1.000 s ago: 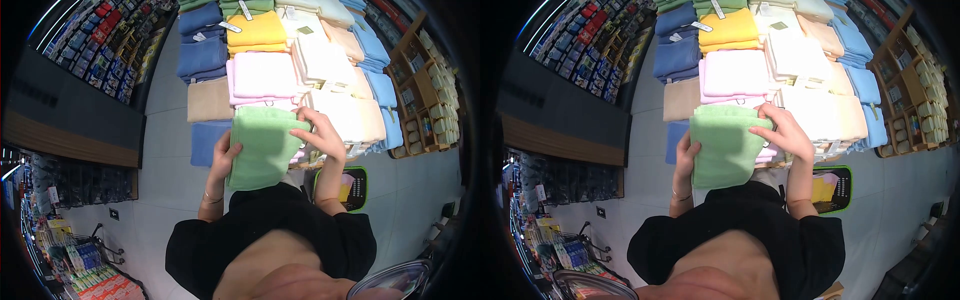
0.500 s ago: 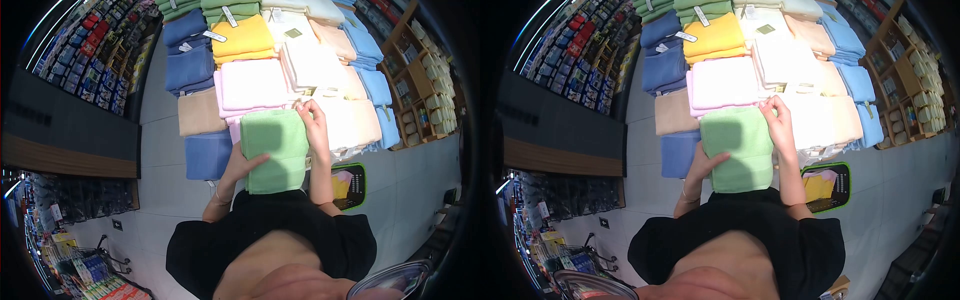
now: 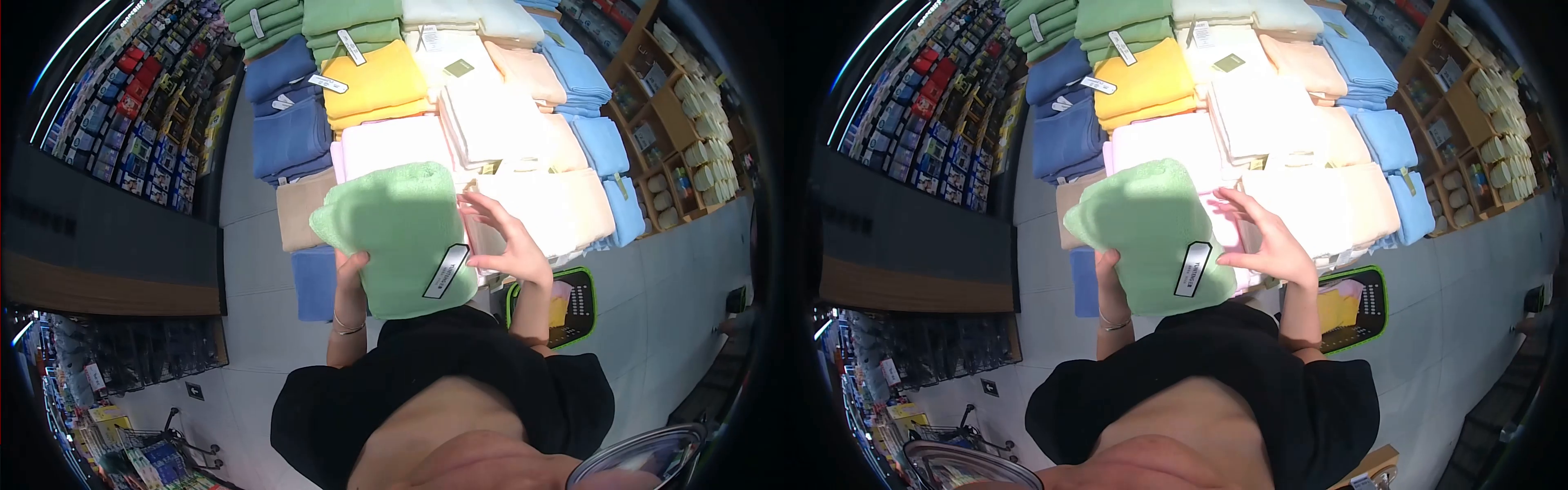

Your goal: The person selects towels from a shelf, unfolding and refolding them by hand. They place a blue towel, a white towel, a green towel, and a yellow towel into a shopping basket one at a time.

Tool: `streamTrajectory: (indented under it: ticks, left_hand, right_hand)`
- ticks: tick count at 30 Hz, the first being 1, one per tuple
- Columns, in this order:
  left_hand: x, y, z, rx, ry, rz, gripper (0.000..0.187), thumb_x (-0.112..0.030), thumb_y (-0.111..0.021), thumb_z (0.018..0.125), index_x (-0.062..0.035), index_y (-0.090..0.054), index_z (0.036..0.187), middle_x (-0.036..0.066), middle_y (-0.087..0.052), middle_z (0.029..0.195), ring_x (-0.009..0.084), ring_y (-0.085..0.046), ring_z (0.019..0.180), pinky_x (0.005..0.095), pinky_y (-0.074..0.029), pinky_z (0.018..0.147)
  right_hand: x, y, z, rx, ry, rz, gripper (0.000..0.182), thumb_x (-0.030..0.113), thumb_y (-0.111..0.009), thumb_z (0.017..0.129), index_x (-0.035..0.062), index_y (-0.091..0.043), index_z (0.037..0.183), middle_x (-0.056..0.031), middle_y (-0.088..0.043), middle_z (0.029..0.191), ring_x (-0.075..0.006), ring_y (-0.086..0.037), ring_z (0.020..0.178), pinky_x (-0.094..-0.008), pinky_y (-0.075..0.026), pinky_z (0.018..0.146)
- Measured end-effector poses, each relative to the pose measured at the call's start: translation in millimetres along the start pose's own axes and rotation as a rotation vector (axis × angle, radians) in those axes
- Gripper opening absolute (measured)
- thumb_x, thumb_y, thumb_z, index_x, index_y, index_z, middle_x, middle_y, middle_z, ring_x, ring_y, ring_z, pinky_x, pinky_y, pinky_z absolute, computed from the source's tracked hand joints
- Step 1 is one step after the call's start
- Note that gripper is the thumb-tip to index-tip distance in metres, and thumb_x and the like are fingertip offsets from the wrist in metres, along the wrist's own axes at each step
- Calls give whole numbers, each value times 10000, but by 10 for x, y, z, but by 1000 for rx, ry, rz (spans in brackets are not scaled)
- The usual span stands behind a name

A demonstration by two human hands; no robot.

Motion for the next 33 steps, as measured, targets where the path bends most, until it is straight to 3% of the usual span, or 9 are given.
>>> streamTrajectory:
  ticks: [4, 9, 11, 14, 17, 21, 24, 29, 33]
  left_hand:
    - [89, 91, 29, -93, -100, 73, 751, -245, -699, 687, 22, -302, 1266, 155, -496, 1141, 237, -548, 993, 333, -475, 823]
    - [71, 189, 215, 7, -169, 256, 731, -271, -719, 708, 29, -344, 1259, 146, -474, 1195, 216, -506, 1070, 343, -445, 871]
    - [16, 67, 270, -92, -1, 390, 673, -273, -677, 757, 32, -353, 1262, 145, -474, 1200, 211, -493, 1089, 345, -426, 894]
    - [-46, -24, 213, -56, -30, 481, 538, -293, -534, 859, 18, -362, 1262, 120, -491, 1177, 180, -498, 1077, 313, -436, 877]
    - [-219, -310, 189, 34, 40, 77, 551, -365, -458, 890, 21, -358, 1271, 150, -486, 1195, 217, -502, 1079, 329, -419, 900]
    - [-111, -72, 171, -133, 342, -333, 566, -397, -425, 889, 24, -368, 1262, 175, -485, 1201, 245, -510, 1071, 352, -422, 903]
    - [-12, 79, 96, -203, 386, 9, 539, -361, -451, 880, 35, -383, 1240, 163, -497, 1184, 249, -519, 1056, 356, -429, 894]
    - [33, 87, 10, -166, 453, -182, 549, -194, -561, 765, 60, -379, 1217, 172, -503, 1133, 248, -522, 1042, 342, -450, 864]
    - [-59, -160, 15, -116, 449, -63, 552, -134, -570, 740, 64, -373, 1216, 173, -503, 1109, 255, -519, 1040, 337, -444, 876]
  right_hand:
    - [-19, -315, 62, 88, -22, 20, 817, 115, -767, 595, -37, -344, 1277, -146, -479, 1219, -204, -462, 1119, -316, -340, 965]
    - [-96, -220, 35, -164, 31, -90, 566, 76, -708, 614, 5, -495, 1132, -123, -589, 971, -240, -556, 967, -335, -422, 835]
    - [105, -113, 35, -248, 181, -234, 462, 40, -670, 618, 24, -553, 1064, -101, -598, 915, -237, -566, 925, -331, -421, 820]
    - [419, -68, 85, -312, 386, -753, 368, 6, -605, 623, 72, -609, 985, -71, -593, 936, -222, -558, 920, -328, -412, 820]
    - [427, -122, 168, -309, 497, -999, 336, 46, -571, 650, 129, -625, 970, -28, -589, 963, -190, -544, 951, -344, -396, 848]
    - [248, -275, 142, -174, 555, -1055, 291, 118, -571, 691, 169, -635, 970, -6, -579, 1027, -198, -525, 995, -384, -383, 871]
    - [105, -355, 109, -82, 543, -1049, 277, 121, -597, 690, 180, -644, 956, 0, -584, 1063, -206, -525, 1007, -397, -372, 882]
    - [-12, -252, 53, -148, 543, -1045, 245, 154, -595, 700, 191, -654, 934, 7, -569, 1091, -193, -506, 1025, -403, -344, 914]
    - [87, -242, 21, -276, 573, -1057, 219, 140, -619, 704, 191, -656, 914, 5, -578, 1104, -226, -474, 1070, -449, -286, 950]
Point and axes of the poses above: each hand's wrist, its own z-axis towards the middle knuckle, its own y-axis out of the back of the hand, x = y × z, the point moved 5 cm from there along z, towards the middle knuckle
